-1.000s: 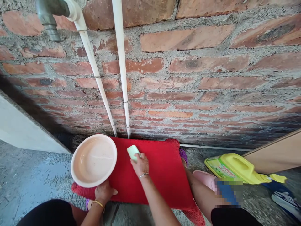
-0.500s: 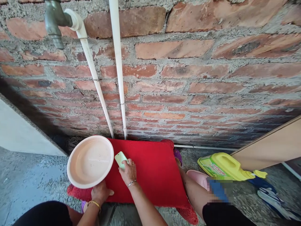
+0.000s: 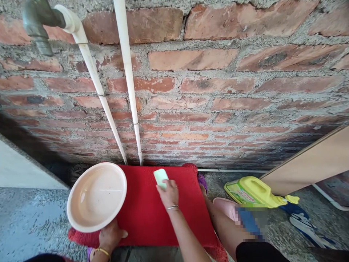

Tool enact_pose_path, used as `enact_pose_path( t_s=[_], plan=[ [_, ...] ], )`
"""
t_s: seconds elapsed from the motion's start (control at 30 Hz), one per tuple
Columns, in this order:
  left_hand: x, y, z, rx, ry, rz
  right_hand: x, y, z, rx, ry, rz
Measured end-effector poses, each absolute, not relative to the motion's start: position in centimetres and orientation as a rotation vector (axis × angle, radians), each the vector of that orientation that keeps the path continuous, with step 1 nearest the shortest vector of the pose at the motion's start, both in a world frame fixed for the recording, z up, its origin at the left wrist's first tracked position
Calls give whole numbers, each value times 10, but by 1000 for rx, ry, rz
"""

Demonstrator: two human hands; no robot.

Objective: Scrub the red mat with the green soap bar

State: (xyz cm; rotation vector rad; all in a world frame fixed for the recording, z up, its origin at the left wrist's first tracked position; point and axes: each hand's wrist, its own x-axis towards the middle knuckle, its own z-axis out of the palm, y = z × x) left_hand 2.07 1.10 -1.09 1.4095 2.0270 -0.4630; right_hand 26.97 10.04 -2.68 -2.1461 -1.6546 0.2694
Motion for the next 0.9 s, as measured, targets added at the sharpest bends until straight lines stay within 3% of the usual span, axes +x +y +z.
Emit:
enact_pose_path(
  t_s=[0.23,0.37,0.53,0.63,0.9],
  plan=[
    [20,12,-15,1404,2040,-485,196,155,-13,-1963,-2045,519],
    [19,12,-19,1403,2031,-489,267,158,-17,-2122,-1899,429],
    [20,13,-20,1405,2029,-494,399,133,-19,-2493,-1328,265],
    [23,13,-18,1400,2049,-485,418,123,-21,-2582,-1074,139],
    [24,15,-6,1374,2039,-454,205,103,-30,-1968,-1705,471]
  ],
)
